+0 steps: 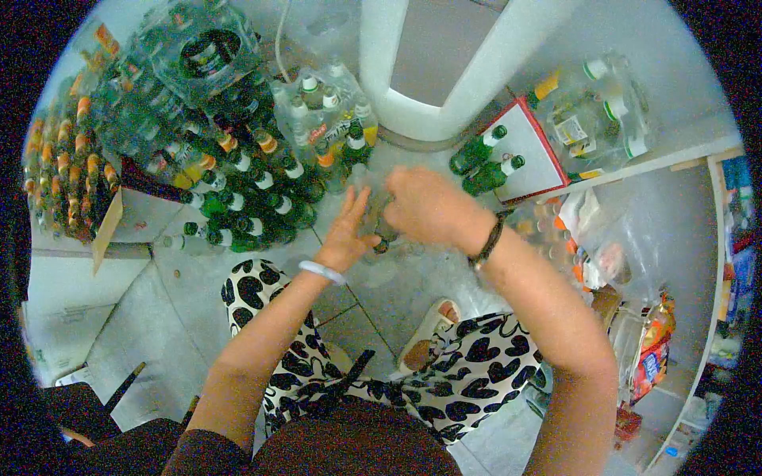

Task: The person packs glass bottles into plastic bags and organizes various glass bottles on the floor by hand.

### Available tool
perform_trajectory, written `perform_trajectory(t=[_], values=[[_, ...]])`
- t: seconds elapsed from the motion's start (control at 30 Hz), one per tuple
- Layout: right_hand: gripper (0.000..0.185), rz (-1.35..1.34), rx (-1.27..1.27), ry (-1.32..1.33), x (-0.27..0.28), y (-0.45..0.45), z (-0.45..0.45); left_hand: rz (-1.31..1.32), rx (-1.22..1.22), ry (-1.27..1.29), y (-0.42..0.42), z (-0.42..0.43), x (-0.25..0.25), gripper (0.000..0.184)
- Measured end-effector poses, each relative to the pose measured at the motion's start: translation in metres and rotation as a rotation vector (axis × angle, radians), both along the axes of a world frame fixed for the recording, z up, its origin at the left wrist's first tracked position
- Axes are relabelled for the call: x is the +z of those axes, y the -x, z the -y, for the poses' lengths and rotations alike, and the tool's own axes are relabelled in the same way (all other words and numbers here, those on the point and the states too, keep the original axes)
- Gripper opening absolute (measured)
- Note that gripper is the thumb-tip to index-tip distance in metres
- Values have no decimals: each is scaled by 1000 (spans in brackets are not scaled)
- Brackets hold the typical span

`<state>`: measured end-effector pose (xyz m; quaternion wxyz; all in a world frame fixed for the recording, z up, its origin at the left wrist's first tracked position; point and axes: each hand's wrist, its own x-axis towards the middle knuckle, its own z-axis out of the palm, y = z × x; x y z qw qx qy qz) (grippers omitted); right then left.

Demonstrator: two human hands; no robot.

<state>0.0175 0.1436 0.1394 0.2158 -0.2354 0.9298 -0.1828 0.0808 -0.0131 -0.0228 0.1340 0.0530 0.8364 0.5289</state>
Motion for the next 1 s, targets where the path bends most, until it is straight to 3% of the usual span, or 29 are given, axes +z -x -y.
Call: perform_trajectory(t=[0.03, 0.13, 0.2, 0.27, 0.33, 0.4, 0.47, 0.57, 0.7, 0.9, 1.0], values=[[20, 197, -118, 9, 4, 6, 2, -4, -1, 1, 0, 0, -1, 91], [22, 340, -317, 96, 9, 20, -4, -20, 6, 14, 1, 0, 4, 89], [21, 334, -320, 68, -4, -3, -2, -23, 8, 24, 1, -1, 7, 88], [20, -414, 242, 88, -42, -23, -5, 8, 18, 0, 1, -3, 5, 88], [20, -320, 172, 54, -30, -14, -8, -5, 26, -10, -3, -5, 5, 87], [22, 363, -337, 205, -4, -1, -14, -35, 35, -11, -1, -3, 5, 87], [22, 354, -377, 163, -8, -9, -16, -92, 33, 16, 0, -3, 3, 86], [22, 146, -168, 197, -26, -19, -20, -37, 25, 13, -2, -3, 9, 85], [23, 437, -349, 235, -41, 2, -18, -53, 32, 19, 1, -1, 8, 85], [21, 322, -328, 167, -62, -9, -15, -92, 32, -62, -2, -7, 2, 86], [22, 137, -260, 211, -89, -8, -15, -41, 29, -28, -1, -3, 7, 87]])
